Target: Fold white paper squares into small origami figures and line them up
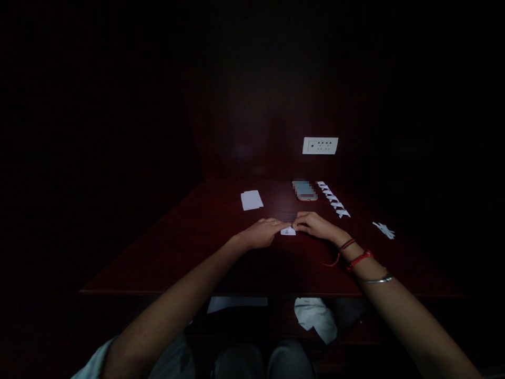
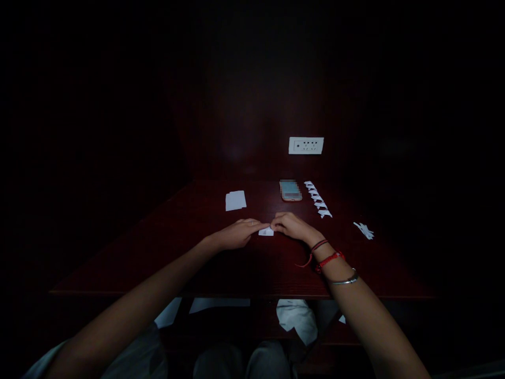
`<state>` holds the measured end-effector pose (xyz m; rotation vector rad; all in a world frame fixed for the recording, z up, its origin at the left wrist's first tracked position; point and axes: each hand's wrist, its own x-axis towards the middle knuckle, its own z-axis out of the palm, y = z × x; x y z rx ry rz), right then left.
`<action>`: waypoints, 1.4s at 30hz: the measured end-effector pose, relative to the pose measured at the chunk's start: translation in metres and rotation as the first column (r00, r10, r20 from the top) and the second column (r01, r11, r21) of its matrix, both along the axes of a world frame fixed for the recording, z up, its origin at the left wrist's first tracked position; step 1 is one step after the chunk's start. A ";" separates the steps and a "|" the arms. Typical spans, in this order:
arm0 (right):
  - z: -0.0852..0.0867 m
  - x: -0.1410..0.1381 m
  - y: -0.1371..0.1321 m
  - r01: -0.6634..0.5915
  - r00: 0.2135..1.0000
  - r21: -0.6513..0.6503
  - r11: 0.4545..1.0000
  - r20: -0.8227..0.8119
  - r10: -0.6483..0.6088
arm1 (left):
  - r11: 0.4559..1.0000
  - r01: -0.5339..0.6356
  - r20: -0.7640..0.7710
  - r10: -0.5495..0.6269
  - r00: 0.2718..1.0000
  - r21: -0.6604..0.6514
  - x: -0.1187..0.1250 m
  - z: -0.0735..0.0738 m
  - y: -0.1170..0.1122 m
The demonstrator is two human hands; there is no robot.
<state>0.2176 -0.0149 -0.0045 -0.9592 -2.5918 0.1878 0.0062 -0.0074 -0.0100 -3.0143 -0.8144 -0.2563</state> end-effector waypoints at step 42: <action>0.004 0.005 -0.006 0.067 0.985 0.084 0.994 0.152 -0.079 | 1.000 -0.001 -0.058 0.000 0.998 -0.020 0.005 0.002 0.001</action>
